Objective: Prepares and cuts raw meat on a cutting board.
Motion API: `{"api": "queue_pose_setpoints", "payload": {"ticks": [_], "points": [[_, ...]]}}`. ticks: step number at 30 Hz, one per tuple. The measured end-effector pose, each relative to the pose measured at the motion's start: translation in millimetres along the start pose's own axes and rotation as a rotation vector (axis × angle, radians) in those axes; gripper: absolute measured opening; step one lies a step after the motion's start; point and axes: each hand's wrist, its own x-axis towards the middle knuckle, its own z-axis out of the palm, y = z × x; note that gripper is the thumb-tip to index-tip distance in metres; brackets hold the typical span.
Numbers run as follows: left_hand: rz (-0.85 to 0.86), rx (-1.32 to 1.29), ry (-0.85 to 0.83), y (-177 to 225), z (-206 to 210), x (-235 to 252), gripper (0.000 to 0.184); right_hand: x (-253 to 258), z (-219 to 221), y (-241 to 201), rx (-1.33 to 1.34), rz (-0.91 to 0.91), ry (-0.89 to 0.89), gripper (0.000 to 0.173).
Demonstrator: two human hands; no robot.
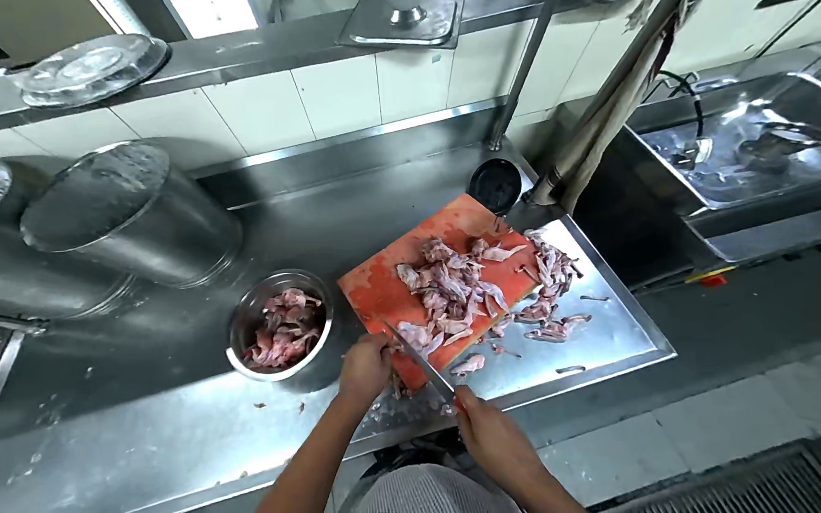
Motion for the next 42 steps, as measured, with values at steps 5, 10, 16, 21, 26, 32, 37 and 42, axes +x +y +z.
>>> {"api": "queue_pose_setpoints", "payload": {"ticks": [5, 10, 16, 21, 26, 32, 37, 42], "points": [[0.072, 0.083, -0.059, 5, -3, 0, 0.027, -2, 4, -10, -0.111, 0.121, -0.035, 0.041], [0.120, 0.148, -0.088, 12, 0, 0, 0.028, 6, 4, -35, -0.171, 0.223, -0.009, 0.042], [0.052, 0.053, -0.010, -2, 3, -2, 0.026, 27, 8, -29, 0.003, 0.092, -0.045, 0.043], [-0.066, -0.203, 0.055, -22, 29, -8, 0.024, -25, 52, 18, 0.047, 0.181, -0.084, 0.044], [-0.173, -0.765, 0.029, -43, 54, -5, 0.016, -46, 35, 18, 0.030, 0.145, -0.032, 0.041], [-0.262, -0.631, 0.015, -22, 43, -14, 0.017, -26, 12, -24, 0.088, 0.074, 0.122, 0.036], [-0.391, -0.726, -0.029, 3, 31, -20, 0.020, -5, 23, -41, -0.011, 0.079, -0.001, 0.039], [-0.436, -0.765, -0.109, 1, 29, -20, 0.020, 11, 22, -46, -0.111, 0.140, -0.031, 0.038]]}}
